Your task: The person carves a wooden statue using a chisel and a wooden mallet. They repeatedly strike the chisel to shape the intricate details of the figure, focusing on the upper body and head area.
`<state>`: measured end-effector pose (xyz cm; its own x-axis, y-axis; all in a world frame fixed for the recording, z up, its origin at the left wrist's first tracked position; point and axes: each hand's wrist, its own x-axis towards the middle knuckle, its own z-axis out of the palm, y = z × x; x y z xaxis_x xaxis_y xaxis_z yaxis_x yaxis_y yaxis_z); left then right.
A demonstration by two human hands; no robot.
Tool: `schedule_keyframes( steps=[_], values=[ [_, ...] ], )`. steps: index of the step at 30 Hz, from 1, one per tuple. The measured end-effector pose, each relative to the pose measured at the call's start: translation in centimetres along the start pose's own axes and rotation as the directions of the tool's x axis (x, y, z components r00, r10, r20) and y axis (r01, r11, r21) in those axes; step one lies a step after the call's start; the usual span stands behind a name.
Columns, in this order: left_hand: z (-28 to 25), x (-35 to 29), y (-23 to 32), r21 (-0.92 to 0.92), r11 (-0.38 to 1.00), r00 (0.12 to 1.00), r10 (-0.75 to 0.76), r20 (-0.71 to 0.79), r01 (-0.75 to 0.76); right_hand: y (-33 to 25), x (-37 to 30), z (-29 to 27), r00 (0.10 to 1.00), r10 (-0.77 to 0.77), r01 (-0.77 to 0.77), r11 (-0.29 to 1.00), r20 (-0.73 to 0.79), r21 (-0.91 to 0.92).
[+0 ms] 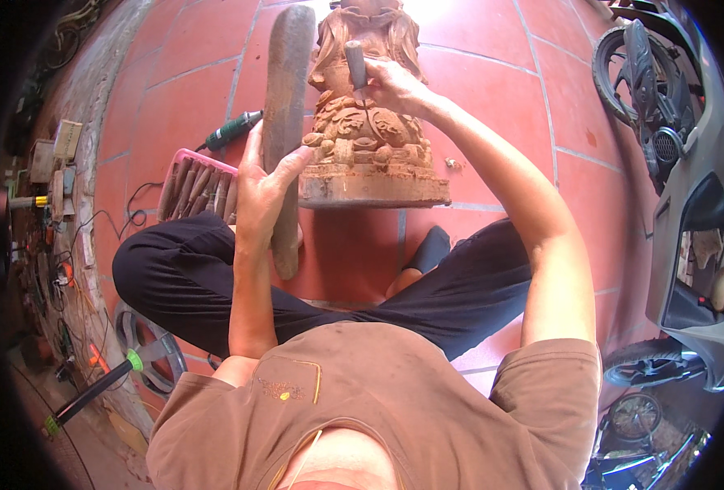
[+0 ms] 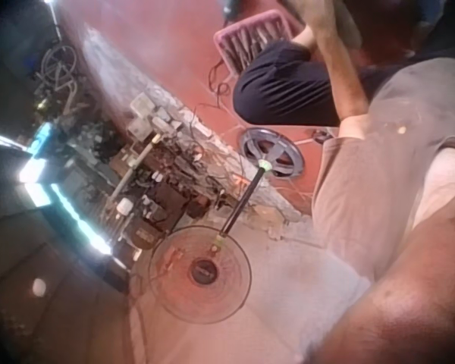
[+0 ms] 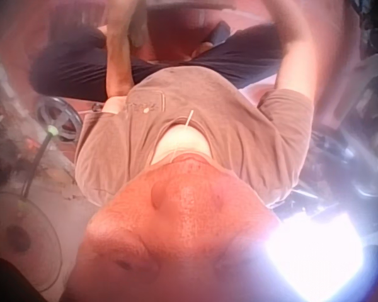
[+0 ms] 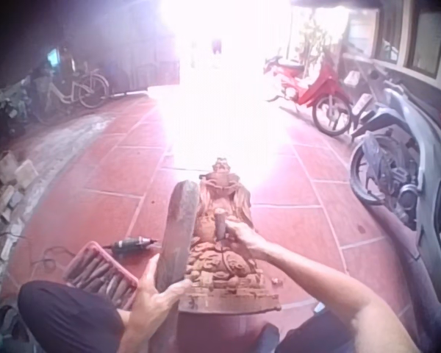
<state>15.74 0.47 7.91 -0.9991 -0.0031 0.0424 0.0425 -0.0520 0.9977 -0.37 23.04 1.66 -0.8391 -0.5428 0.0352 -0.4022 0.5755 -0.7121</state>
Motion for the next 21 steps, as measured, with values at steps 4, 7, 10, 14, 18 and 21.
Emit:
schedule_keyframes(
  steps=[4,7,10,14,18,21],
  values=[
    [0.0,-0.2,0.5,0.052,0.997,0.996,0.063,-0.064,-0.059,-0.9,0.4,0.1,0.998,-0.043,0.046,0.997,0.043,-0.068],
    [0.0,0.3,-0.9,0.140,0.989,0.998,0.050,-0.024,-0.047,-1.5,0.8,0.5,0.993,-0.111,0.115,0.989,0.051,-0.094],
    [-0.4,0.3,-2.3,0.164,0.986,0.999,0.013,0.045,-0.020,-1.3,0.6,0.9,0.989,-0.148,0.147,0.982,0.004,-0.120],
    [-0.5,-0.1,-0.8,0.127,0.990,0.998,0.056,0.008,-0.056,-1.2,0.6,0.9,0.993,-0.121,0.122,0.979,0.013,-0.165],
    [0.1,-0.2,1.2,0.268,0.963,1.000,-0.020,-0.022,0.026,-1.6,0.4,1.1,0.996,-0.085,0.087,0.980,0.016,-0.179],
    [-0.5,0.3,-1.0,0.407,0.913,0.998,-0.049,0.038,0.030,-1.3,0.3,0.9,0.993,-0.121,0.118,0.983,-0.012,-0.143]
  ],
)
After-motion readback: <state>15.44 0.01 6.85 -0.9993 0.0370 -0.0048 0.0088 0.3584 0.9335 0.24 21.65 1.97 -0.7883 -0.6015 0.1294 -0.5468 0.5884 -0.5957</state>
